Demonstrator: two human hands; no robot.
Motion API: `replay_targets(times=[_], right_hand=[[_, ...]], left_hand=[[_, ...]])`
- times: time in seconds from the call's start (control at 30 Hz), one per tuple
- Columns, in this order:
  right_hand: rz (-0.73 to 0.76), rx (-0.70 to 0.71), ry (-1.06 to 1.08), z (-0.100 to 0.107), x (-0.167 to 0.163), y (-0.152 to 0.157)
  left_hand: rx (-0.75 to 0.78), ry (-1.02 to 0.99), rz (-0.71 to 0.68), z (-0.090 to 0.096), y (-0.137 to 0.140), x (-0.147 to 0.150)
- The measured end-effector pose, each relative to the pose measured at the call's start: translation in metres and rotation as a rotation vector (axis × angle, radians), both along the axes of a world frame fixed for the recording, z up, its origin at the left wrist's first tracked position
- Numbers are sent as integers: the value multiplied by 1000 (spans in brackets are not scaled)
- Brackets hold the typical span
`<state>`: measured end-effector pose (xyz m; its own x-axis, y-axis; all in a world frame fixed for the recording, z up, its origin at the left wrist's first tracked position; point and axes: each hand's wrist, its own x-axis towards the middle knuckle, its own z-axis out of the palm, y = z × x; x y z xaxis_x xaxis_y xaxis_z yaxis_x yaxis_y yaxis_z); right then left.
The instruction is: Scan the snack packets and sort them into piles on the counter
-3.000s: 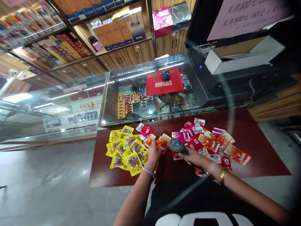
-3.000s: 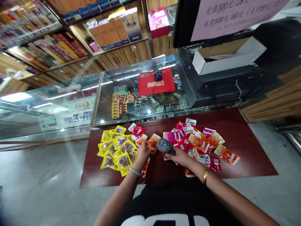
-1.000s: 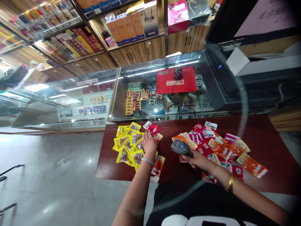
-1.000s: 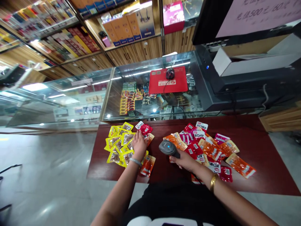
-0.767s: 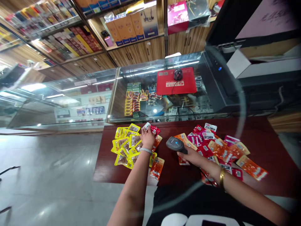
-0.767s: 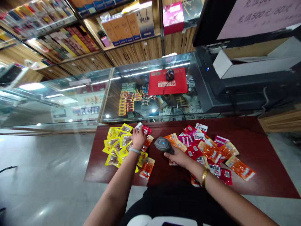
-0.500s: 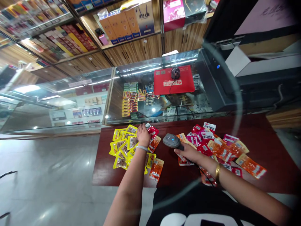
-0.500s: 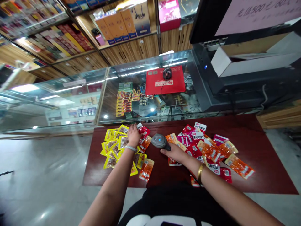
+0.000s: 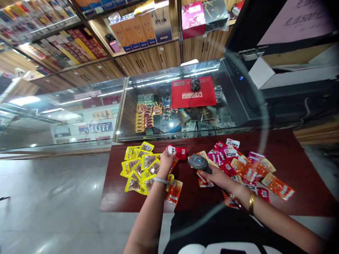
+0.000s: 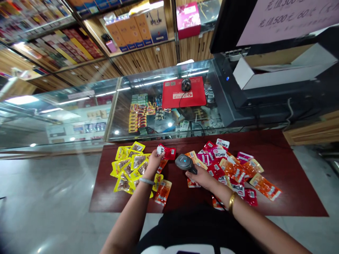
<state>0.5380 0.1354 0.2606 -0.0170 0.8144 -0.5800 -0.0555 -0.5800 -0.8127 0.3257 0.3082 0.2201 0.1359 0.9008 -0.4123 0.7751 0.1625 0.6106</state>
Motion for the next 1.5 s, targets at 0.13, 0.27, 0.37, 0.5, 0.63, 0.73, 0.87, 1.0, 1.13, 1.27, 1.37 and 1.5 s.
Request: replay_targets(times=[0.13,0.27,0.37,0.5,0.63,0.73,0.87,1.0,1.13,1.27,1.37,1.5], right_hand=[[-9,-21,17,3,-1,-7],[-48,-8,-3,9,-1,-10],[-27,-16,39,14,-3,-11],[-6,-19,84,12,-8,-14],[6,-18,107,4,-10,-17],[9,-27,98,1,-10,-18],[2,-33,75,3,-10,-16],[-18,-18,35,6,-7,-16],[-32,25,-35,10,-1,-15],[-70,127,-105,14,2,-15],[-75,128,-96,15,2,-17],[-11,48,23,13,-2,-20]], left_hand=[[7,6,26,-2,-7,0],[-34,-43,39,-6,-15,10],[-139,-204,-100,-10,-31,25],[59,-109,-184,-7,-41,30],[314,432,-81,4,-20,6],[258,601,-115,9,-3,-8],[245,553,-214,10,2,-8],[86,359,-226,7,-10,-1],[-9,216,-187,7,-25,4],[-5,184,-206,8,-35,8],[-28,129,-200,5,-42,14],[-67,-34,-349,3,-50,17]])
